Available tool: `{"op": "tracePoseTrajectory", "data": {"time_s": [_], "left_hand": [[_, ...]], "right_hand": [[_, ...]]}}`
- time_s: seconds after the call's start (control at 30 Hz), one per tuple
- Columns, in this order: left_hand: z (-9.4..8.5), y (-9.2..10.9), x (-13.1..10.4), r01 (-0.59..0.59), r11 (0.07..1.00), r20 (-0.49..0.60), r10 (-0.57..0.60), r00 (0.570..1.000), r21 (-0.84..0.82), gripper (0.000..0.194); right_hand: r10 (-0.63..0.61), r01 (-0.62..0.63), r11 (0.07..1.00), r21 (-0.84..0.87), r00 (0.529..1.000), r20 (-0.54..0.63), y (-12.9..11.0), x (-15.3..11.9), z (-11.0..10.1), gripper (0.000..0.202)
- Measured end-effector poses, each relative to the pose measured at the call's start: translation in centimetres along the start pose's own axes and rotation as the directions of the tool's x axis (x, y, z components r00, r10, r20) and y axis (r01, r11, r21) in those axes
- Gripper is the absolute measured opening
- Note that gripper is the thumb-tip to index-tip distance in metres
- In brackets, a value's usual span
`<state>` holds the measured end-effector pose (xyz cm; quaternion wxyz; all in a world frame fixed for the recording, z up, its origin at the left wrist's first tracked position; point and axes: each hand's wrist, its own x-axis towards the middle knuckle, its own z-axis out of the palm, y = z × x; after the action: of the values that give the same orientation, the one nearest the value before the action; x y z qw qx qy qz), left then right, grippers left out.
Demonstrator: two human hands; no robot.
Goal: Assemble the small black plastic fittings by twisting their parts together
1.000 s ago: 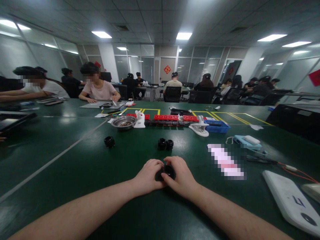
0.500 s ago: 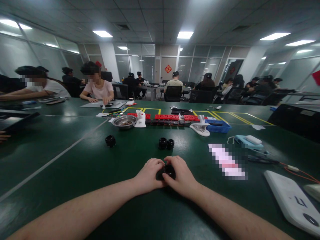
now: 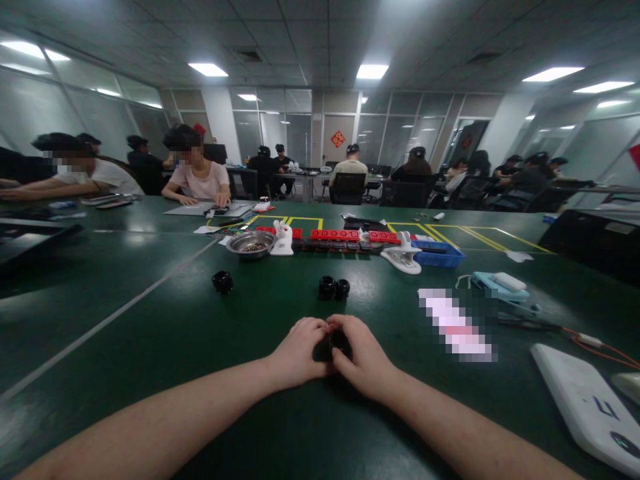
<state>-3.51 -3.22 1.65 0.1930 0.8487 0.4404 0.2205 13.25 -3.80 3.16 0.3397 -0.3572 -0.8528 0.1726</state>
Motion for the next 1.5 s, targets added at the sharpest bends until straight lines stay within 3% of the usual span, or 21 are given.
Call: {"op": "tracePoseTrajectory", "data": {"time_s": [0.1, 0.27, 0.37, 0.5, 0.6, 0.7, 0.83, 0.93, 1.03, 1.17, 1.33, 1.5], "left_hand": [[0.06, -0.07, 0.05, -0.002, 1.0, -0.003, 0.002, 1.0, 0.017, 0.044], [-0.18, 0.22, -0.01, -0.017, 0.999, -0.016, 0.018, 1.0, 0.042, 0.035], [-0.27, 0.33, -0.07, -0.012, 1.0, -0.013, 0.013, 1.0, 0.027, 0.036], [-0.15, 0.23, -0.04, -0.008, 1.0, -0.007, 0.008, 1.0, 0.016, 0.044], [-0.13, 0.19, 0.01, -0.01, 0.999, -0.002, 0.01, 1.0, 0.036, 0.039], [-0.27, 0.33, 0.0, -0.016, 0.999, -0.002, 0.016, 1.0, 0.045, 0.035], [-0.39, 0.47, -0.02, -0.017, 1.0, -0.001, 0.017, 1.0, 0.023, 0.038], [-0.21, 0.29, 0.02, -0.008, 1.0, -0.007, 0.009, 1.0, 0.024, 0.042], [0.03, 0.03, 0.03, -0.01, 0.999, -0.017, 0.011, 1.0, 0.044, 0.043], [0.04, 0.02, -0.03, -0.023, 0.998, -0.019, 0.024, 1.0, 0.059, 0.04], [-0.2, 0.35, -0.04, -0.02, 0.998, -0.007, 0.02, 1.0, 0.054, 0.034], [-0.13, 0.31, -0.01, -0.003, 0.999, -0.01, 0.003, 1.0, 0.037, 0.04]], "right_hand": [[-0.06, 0.06, 0.998, -0.004, 0.998, -0.009, -0.02, -0.12, -0.13, 0.048], [0.065, -0.076, 0.994, -0.081, 0.988, -0.139, 0.43, 0.13, 0.11, 0.044], [0.117, -0.121, 0.99, -0.072, 0.991, -0.06, 0.48, 0.24, 0.19, 0.039], [0.013, -0.013, 1.0, 0.009, 1.0, 0.027, 0.21, 0.07, -0.07, 0.04], [-0.05, 0.05, 0.999, -0.003, 0.999, -0.011, 0.17, -0.01, -0.23, 0.044], [0.009, -0.014, 0.998, -0.058, 0.996, -0.087, 0.4, 0.13, -0.12, 0.042], [0.079, -0.079, 0.997, -0.023, 0.996, -0.033, 0.63, 0.21, 0.08, 0.037], [-0.006, 0.006, 0.999, 0.047, 1.0, 0.01, 0.56, -0.04, -0.03, 0.038], [-0.086, 0.087, 0.996, 0.027, 0.995, -0.045, 0.51, -0.28, -0.27, 0.039], [-0.024, 0.014, 0.998, -0.067, 0.988, -0.15, 0.65, -0.12, -0.34, 0.039], [0.048, -0.068, 0.986, -0.153, 0.99, -0.132, 0.41, 0.21, -0.2, 0.041], [-0.098, 0.094, 0.991, -0.096, 0.994, -0.04, 0.15, -0.01, -0.42, 0.044]]}}
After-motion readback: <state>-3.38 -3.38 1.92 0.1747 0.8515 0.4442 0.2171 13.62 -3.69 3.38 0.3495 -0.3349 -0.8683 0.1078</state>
